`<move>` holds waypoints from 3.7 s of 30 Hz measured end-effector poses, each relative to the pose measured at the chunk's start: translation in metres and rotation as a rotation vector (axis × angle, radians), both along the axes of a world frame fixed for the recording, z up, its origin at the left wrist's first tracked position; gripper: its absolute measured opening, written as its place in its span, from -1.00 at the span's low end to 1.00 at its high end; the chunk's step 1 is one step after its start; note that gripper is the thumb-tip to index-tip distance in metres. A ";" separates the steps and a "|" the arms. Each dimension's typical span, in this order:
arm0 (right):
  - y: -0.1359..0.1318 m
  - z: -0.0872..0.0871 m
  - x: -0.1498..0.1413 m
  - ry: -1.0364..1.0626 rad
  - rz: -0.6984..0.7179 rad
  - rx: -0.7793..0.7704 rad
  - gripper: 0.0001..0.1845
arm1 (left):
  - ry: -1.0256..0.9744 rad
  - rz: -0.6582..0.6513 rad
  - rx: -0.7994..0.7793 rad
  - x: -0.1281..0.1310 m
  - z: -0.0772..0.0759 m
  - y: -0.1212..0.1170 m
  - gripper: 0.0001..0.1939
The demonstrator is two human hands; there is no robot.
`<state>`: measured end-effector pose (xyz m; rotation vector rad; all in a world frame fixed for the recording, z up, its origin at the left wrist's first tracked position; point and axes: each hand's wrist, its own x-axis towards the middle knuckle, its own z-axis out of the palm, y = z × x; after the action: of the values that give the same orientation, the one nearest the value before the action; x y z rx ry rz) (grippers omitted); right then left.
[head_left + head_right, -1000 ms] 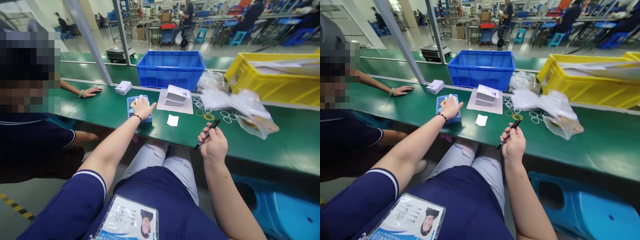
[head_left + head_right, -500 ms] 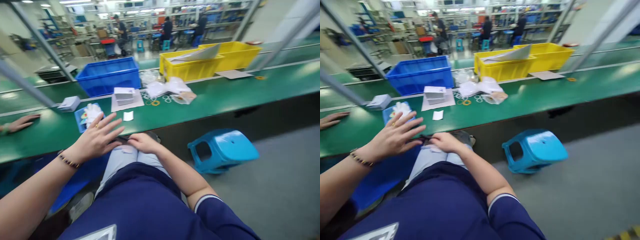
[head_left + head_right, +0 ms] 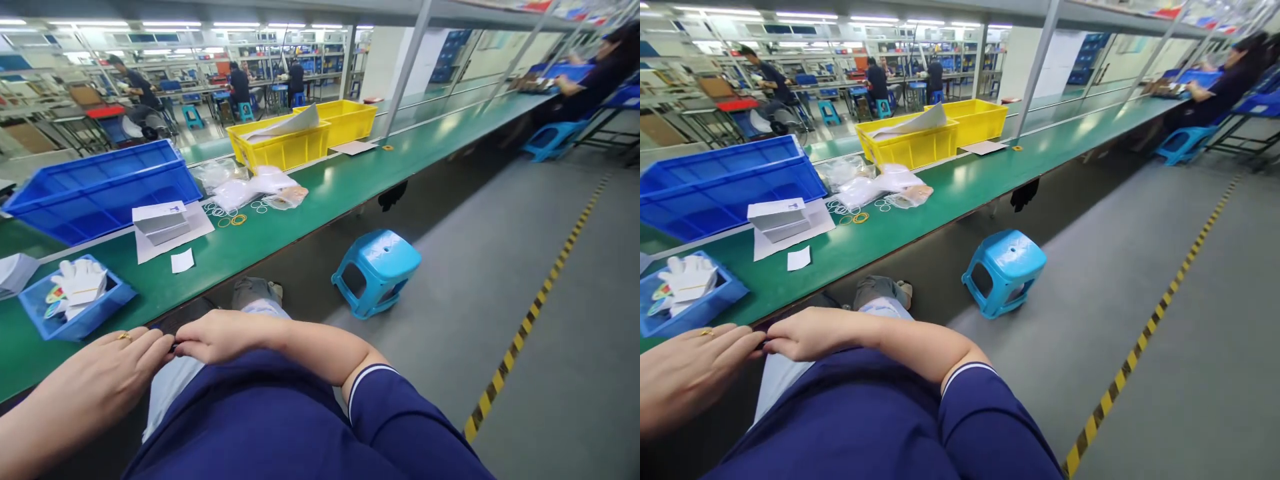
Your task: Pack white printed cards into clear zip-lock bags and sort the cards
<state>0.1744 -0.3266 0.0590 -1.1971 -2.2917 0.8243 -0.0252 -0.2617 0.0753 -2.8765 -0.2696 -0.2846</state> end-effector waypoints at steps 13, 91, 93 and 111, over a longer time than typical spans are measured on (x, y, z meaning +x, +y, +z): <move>-0.008 -0.017 0.027 -0.132 -0.221 0.361 -0.77 | -0.163 0.354 -0.021 -0.051 0.035 0.013 -0.67; 0.223 -0.108 0.031 0.221 -0.435 0.001 -0.70 | -0.198 0.410 -0.373 0.075 -0.128 0.124 -0.59; 0.223 -0.108 0.031 0.210 -0.429 0.005 -0.71 | -0.199 0.412 -0.374 0.075 -0.128 0.124 -0.60; 0.223 -0.108 0.031 0.221 -0.447 0.016 -0.69 | -0.188 0.406 -0.371 0.075 -0.129 0.122 -0.59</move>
<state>0.2054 -0.1035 -0.0494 -1.4560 -1.7575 0.7235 0.0497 -0.1393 -0.0535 -3.0508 -1.0232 -0.4681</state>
